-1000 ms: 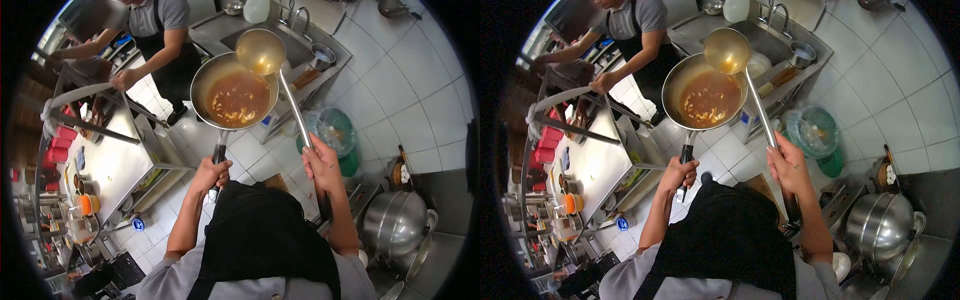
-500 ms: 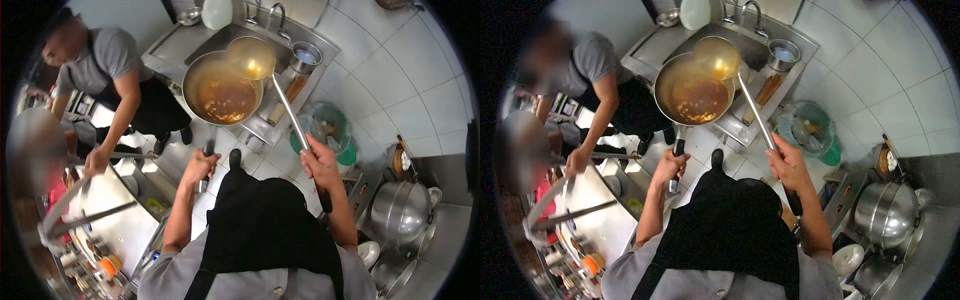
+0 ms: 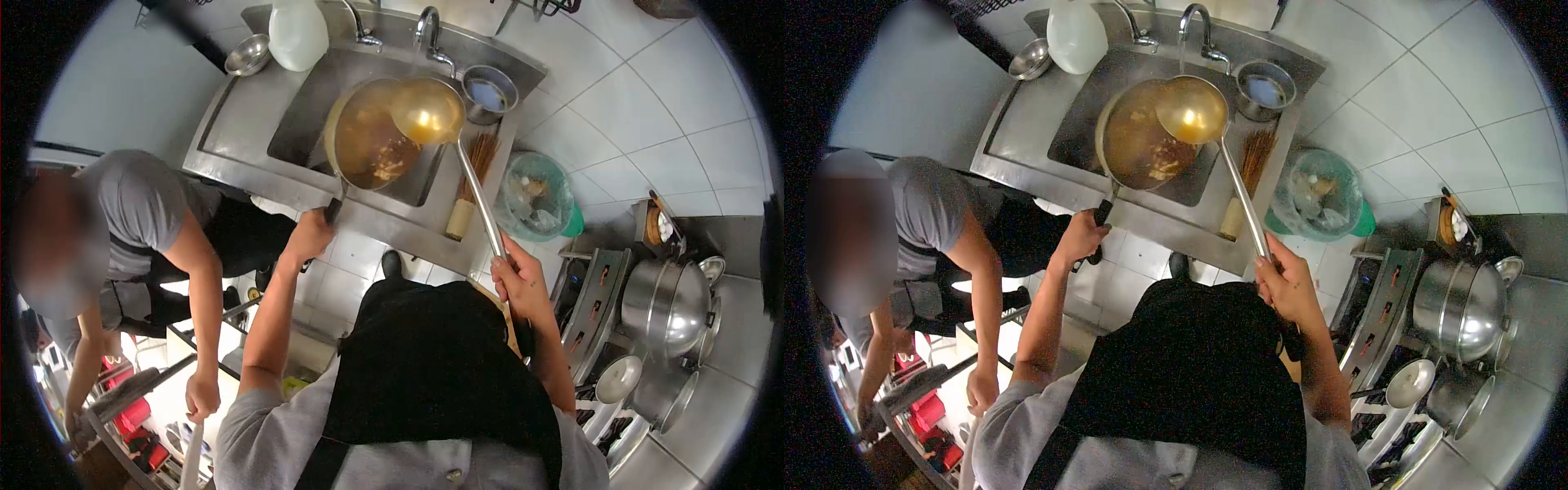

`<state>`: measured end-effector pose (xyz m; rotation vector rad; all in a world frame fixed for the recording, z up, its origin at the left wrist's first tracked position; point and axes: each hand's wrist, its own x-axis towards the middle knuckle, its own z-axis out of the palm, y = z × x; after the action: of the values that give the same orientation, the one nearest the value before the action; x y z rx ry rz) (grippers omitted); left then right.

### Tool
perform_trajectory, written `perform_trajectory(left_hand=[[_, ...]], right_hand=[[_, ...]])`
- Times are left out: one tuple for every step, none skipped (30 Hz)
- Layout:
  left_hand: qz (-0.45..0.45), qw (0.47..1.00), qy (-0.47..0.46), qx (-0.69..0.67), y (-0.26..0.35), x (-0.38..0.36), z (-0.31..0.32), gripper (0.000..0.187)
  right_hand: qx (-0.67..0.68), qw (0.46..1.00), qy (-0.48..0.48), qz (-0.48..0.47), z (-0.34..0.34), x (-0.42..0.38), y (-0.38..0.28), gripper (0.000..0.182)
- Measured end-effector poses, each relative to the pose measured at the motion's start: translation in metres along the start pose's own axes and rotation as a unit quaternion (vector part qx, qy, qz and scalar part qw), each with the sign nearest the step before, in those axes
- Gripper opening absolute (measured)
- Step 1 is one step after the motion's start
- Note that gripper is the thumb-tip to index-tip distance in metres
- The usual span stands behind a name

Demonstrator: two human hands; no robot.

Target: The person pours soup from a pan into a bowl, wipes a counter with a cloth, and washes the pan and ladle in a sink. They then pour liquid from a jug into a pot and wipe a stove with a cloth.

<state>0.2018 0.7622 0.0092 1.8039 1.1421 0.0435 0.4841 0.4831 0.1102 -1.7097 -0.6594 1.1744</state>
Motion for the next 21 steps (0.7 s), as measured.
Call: perform_trajectory(left_hand=[[0.004, 1.0, 0.001, 0.002, 0.0, 0.01, -0.001, 0.032], [0.071, 0.995, 0.018, 0.063, 0.001, 0.016, -0.001, 0.034], [0.137, 0.982, 0.035, 0.124, 0.001, 0.021, -0.001, 0.036], [0.204, 0.967, 0.081, 0.126, -0.003, 0.032, 0.005, 0.025], [0.204, 0.967, 0.082, 0.129, -0.01, 0.037, 0.008, 0.025], [0.142, 0.971, 0.056, 0.183, -0.001, 0.036, 0.008, 0.023], [0.081, 0.968, 0.031, 0.237, 0.006, 0.036, 0.008, 0.023], [0.061, 0.957, 0.024, 0.281, 0.008, 0.037, 0.01, 0.021], [0.061, 0.948, 0.042, 0.31, 0.011, 0.034, 0.012, 0.018], [0.067, 0.938, 0.062, 0.333, 0.007, 0.036, 0.015, 0.018], [0.071, 0.929, 0.079, 0.354, 0.001, 0.042, 0.019, 0.017], [0.074, 0.929, 0.079, 0.355, -0.001, 0.047, 0.02, 0.017], [0.058, 0.928, 0.089, 0.358, -0.003, 0.052, 0.018, 0.018], [0.047, 0.927, 0.099, 0.36, -0.007, 0.061, 0.016, 0.018], [0.065, 0.925, 0.104, 0.359, -0.035, 0.078, 0.017, 0.018], [0.097, 0.923, 0.102, 0.359, -0.058, 0.099, 0.01, 0.018], [0.073, 0.929, 0.028, 0.363, -0.043, 0.11, -0.002, 0.021], [0.231, 0.95, 0.073, 0.197, -0.015, 0.106, -0.001, 0.028], [0.138, 0.98, -0.133, -0.052, 0.033, 0.097, -0.008, 0.033], [0.043, 0.97, -0.238, 0.038, 0.018, 0.139, -0.023, 0.022], [-0.031, 0.925, -0.349, 0.147, 0.004, 0.178, -0.036, 0.025]], right_hand=[[0.001, 1.0, 0.002, -0.003, 0.0, 0.001, -0.001, 0.049], [0.008, 1.0, 0.01, 0.003, 0.0, 0.0, -0.001, 0.049], [0.014, 1.0, 0.016, 0.009, 0.0, 0.001, -0.001, 0.049], [0.016, 1.0, 0.016, 0.007, -0.002, 0.002, 0.001, 0.049], [0.011, 1.0, 0.016, 0.005, -0.005, 0.003, 0.004, 0.05], [0.007, 1.0, 0.018, 0.001, -0.007, 0.004, 0.007, 0.05], [0.011, 1.0, 0.019, -0.003, -0.008, 0.004, 0.01, 0.05], [0.003, 1.0, 0.024, 0.001, -0.009, 0.005, 0.014, 0.05], [-0.004, 1.0, 0.031, 0.002, -0.01, 0.009, 0.015, 0.05], [-0.002, 0.999, 0.033, -0.008, -0.009, 0.012, 0.014, 0.05], [-0.006, 0.999, 0.041, -0.003, -0.009, 0.013, 0.014, 0.05], [-0.011, 0.999, 0.049, 0.006, -0.009, 0.011, 0.014, 0.051], [-0.01, 0.999, 0.053, 0.006, -0.01, 0.011, 0.015, 0.051], [-0.013, 0.999, 0.043, 0.017, -0.011, 0.011, 0.015, 0.049], [-0.011, 0.999, 0.04, 0.031, -0.012, 0.009, 0.017, 0.047], [-0.031, 0.999, 0.01, 0.007, -0.01, 0.012, 0.024, 0.043], [-0.051, 0.999, 0.01, -0.015, -0.012, 0.014, 0.031, 0.041], [-0.054, 0.998, 0.004, -0.044, -0.012, 0.014, 0.032, 0.034], [-0.115, 0.991, 0.01, -0.064, -0.014, 0.016, 0.05, 0.03], [-0.121, 0.986, 0.02, -0.115, -0.013, 0.012, 0.043, 0.027], [-0.11, 0.96, 0.078, -0.246, -0.001, 0.028, 0.076, 0.024]])
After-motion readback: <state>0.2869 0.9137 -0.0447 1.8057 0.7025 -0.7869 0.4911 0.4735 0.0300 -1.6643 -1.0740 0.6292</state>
